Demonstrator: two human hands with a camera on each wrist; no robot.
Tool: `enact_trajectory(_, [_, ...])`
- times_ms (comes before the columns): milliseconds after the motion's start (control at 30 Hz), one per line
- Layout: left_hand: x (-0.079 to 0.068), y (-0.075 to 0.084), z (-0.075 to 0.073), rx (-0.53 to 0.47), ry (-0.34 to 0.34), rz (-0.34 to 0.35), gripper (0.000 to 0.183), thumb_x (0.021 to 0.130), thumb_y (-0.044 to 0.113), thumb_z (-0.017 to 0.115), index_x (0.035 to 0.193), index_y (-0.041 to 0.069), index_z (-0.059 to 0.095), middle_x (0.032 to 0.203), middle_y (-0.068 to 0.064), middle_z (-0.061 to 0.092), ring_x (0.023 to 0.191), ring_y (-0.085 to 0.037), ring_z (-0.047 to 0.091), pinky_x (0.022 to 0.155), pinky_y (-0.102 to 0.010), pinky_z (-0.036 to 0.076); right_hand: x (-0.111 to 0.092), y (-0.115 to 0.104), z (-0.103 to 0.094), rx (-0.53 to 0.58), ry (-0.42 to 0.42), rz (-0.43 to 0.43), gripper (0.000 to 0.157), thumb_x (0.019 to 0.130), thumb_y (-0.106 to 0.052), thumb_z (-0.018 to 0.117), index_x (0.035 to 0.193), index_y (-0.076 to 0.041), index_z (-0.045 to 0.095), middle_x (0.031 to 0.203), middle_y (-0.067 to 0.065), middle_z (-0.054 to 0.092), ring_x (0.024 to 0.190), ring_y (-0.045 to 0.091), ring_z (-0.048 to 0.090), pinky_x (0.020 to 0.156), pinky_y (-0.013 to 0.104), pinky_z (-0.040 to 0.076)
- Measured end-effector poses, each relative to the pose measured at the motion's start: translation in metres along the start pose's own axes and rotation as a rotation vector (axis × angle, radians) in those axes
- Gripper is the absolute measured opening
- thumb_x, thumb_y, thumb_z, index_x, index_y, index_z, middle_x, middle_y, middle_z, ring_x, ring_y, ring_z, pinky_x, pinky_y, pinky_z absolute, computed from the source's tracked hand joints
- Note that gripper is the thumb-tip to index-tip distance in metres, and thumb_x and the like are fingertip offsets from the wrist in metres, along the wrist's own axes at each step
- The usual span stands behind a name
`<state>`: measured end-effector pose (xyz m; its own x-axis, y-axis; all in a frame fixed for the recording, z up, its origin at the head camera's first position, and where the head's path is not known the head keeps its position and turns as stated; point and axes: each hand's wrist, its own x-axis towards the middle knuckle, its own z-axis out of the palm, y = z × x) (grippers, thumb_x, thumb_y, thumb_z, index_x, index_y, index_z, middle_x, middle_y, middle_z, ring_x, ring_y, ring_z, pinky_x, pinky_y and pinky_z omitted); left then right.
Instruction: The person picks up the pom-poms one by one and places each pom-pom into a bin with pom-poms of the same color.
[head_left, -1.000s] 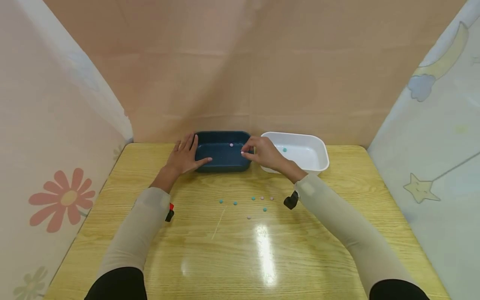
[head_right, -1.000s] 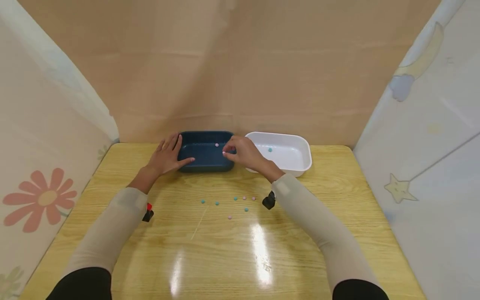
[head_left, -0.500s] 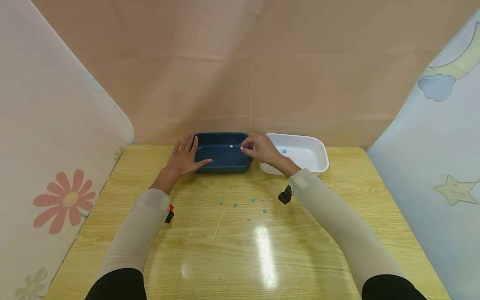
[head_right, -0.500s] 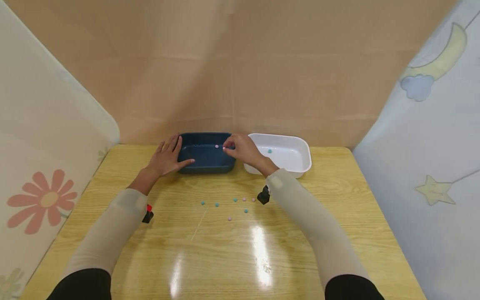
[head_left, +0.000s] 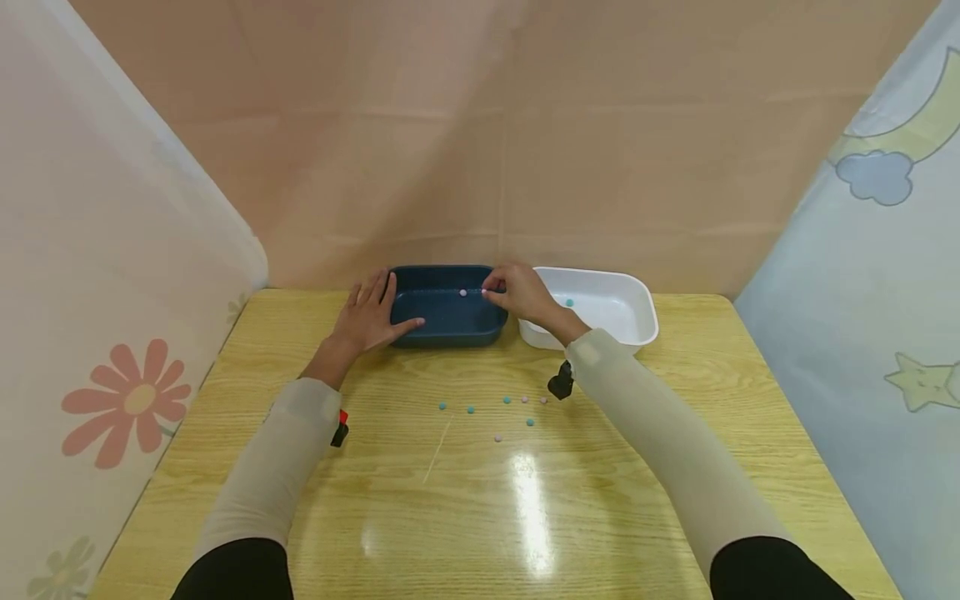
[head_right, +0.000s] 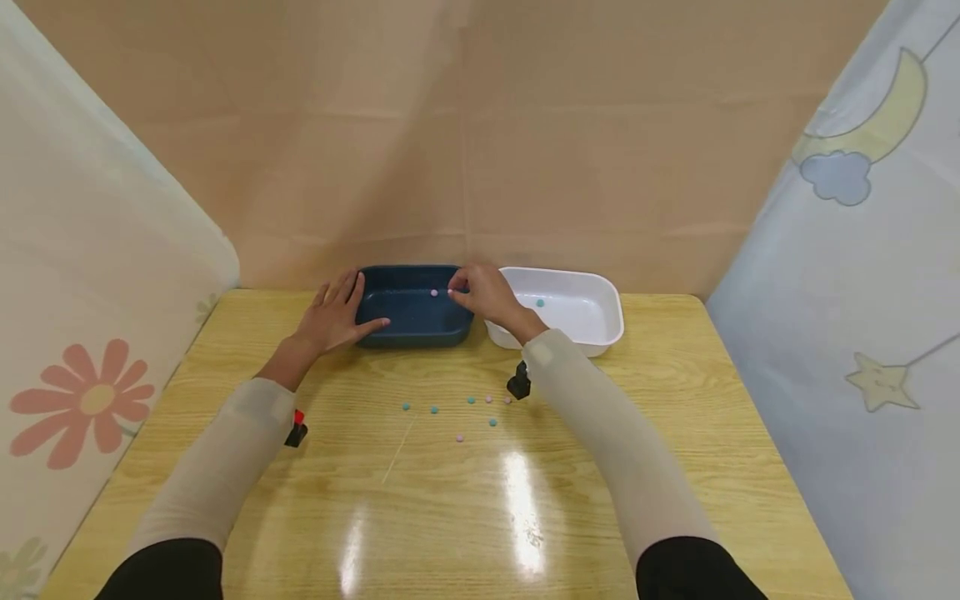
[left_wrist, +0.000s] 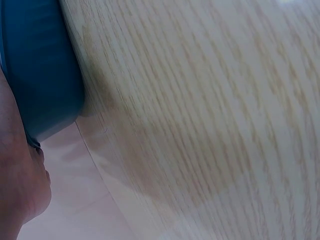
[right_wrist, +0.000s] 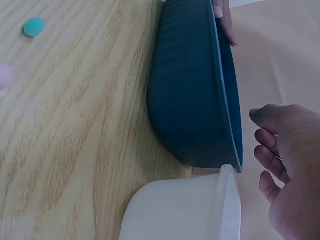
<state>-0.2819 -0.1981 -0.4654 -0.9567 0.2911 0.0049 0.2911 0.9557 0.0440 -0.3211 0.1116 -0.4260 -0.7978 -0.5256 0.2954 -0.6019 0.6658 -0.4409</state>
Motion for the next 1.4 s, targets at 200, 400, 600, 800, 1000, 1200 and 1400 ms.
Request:
enact_trajectory(200, [-0.001, 0.0, -0.004, -0.019, -0.001, 0.003, 0.11, 0.086, 0.083, 0.029, 0.157, 0.004, 0.001, 0.164, -0.017, -0.002, 0.151, -0.032, 0.001, 0.118, -0.058, 0.003, 0.004, 0.002, 0.003, -0.016, -0.004, 0.017, 0.014, 0.088, -0.024, 0.073, 0.091, -0.011, 0.077, 0.085, 0.003, 0.067, 0.077, 0.017, 0.059, 0.071, 0.033, 0.049])
enact_trajectory(400, [-0.002, 0.001, -0.004, -0.017, -0.001, 0.005, 0.111, 0.085, 0.084, 0.028, 0.157, 0.004, 0.001, 0.164, -0.017, -0.002, 0.151, -0.032, 0.001, 0.118, -0.058, 0.002, 0.006, -0.001, 0.006, -0.02, -0.008, 0.062, 0.014, 0.087, -0.023, 0.074, 0.091, -0.01, 0.077, 0.085, 0.003, 0.067, 0.08, 0.018, 0.06, 0.073, 0.034, 0.05])
enact_trajectory(600, [-0.003, 0.0, 0.0, -0.006, -0.004, -0.008, 0.114, 0.082, 0.087, 0.025, 0.157, 0.005, 0.002, 0.164, -0.015, -0.002, 0.151, -0.03, 0.0, 0.119, -0.056, 0.004, 0.009, -0.001, 0.008, -0.042, -0.012, 0.079, 0.014, 0.086, -0.021, 0.075, 0.094, -0.01, 0.077, 0.089, 0.005, 0.069, 0.084, 0.02, 0.063, 0.076, 0.035, 0.051])
enact_trajectory(800, [-0.001, -0.001, 0.003, -0.01, 0.011, -0.009, 0.114, 0.082, 0.088, 0.024, 0.157, 0.005, 0.001, 0.164, -0.014, -0.003, 0.151, -0.03, 0.001, 0.119, -0.057, 0.004, 0.008, 0.002, 0.005, -0.04, -0.015, 0.084, 0.02, 0.086, -0.022, 0.076, 0.1, -0.008, 0.077, 0.093, 0.005, 0.07, 0.087, 0.02, 0.063, 0.079, 0.036, 0.052])
enact_trajectory(1000, [0.001, -0.001, 0.004, -0.012, 0.005, -0.004, 0.114, 0.083, 0.087, 0.022, 0.157, 0.005, 0.0, 0.164, -0.015, -0.004, 0.151, -0.031, 0.0, 0.118, -0.059, 0.003, 0.003, 0.005, 0.001, -0.036, -0.01, 0.086, 0.021, 0.086, -0.022, 0.076, 0.101, -0.007, 0.077, 0.096, 0.005, 0.068, 0.087, 0.02, 0.062, 0.078, 0.036, 0.052])
enact_trajectory(1200, [0.0, -0.001, 0.004, 0.007, 0.011, -0.011, 0.115, 0.081, 0.089, 0.022, 0.157, 0.005, 0.002, 0.164, -0.014, -0.002, 0.151, -0.03, 0.001, 0.119, -0.056, 0.005, -0.003, 0.003, -0.005, -0.05, -0.013, 0.072, 0.024, 0.087, -0.027, 0.076, 0.102, -0.008, 0.076, 0.096, 0.004, 0.067, 0.083, 0.02, 0.06, 0.074, 0.035, 0.05])
enact_trajectory(1400, [0.0, -0.003, 0.003, 0.0, 0.023, -0.007, 0.114, 0.082, 0.088, 0.024, 0.157, 0.005, 0.003, 0.164, -0.014, -0.001, 0.151, -0.029, 0.002, 0.119, -0.056, 0.005, -0.006, -0.001, -0.011, -0.03, -0.006, 0.042, 0.025, 0.086, -0.026, 0.076, 0.102, -0.007, 0.076, 0.096, 0.005, 0.067, 0.086, 0.026, 0.063, 0.073, 0.036, 0.05])
